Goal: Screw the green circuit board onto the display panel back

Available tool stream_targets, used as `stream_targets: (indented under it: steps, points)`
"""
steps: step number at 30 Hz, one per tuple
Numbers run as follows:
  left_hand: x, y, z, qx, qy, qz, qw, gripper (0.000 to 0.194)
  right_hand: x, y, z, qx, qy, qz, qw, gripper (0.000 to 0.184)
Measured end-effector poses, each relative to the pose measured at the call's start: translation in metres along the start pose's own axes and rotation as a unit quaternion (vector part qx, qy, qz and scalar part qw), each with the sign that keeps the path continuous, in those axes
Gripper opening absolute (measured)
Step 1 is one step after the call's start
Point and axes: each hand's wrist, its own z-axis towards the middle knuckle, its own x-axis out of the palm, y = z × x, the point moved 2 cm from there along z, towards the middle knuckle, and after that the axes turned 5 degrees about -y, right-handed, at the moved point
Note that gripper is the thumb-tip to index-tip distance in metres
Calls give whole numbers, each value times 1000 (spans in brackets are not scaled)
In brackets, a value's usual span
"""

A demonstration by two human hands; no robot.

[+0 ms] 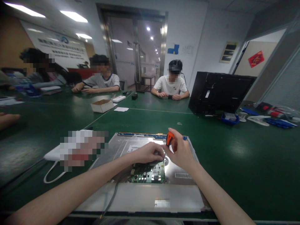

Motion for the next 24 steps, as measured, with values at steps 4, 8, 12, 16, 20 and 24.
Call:
stream_targets:
  steps: [4, 8, 12, 16, 20, 24]
  points:
    - [0, 0, -1, -2, 1, -6, 1000, 9, 0, -1, -1, -3, 13, 6, 1000, 55]
    - [0, 1, 0, -1, -1, 0, 1000, 8, -1, 1, -1, 10, 40, 32, 999, 55]
    - [0, 1, 1, -1, -2, 6, 1000, 8, -1, 2, 1, 16, 32, 16, 999, 54]
    - [1, 2, 0, 1, -1, -1, 1000, 9, -1, 0, 2, 0, 7, 12, 1000, 53]
    - [1, 2, 0, 6, 3, 2, 1000, 9, -1, -3, 0, 2, 8, 6, 1000, 56]
    - [1, 1, -1, 4, 0, 1, 1000, 10, -1, -2, 0, 9, 25, 12, 1000, 55]
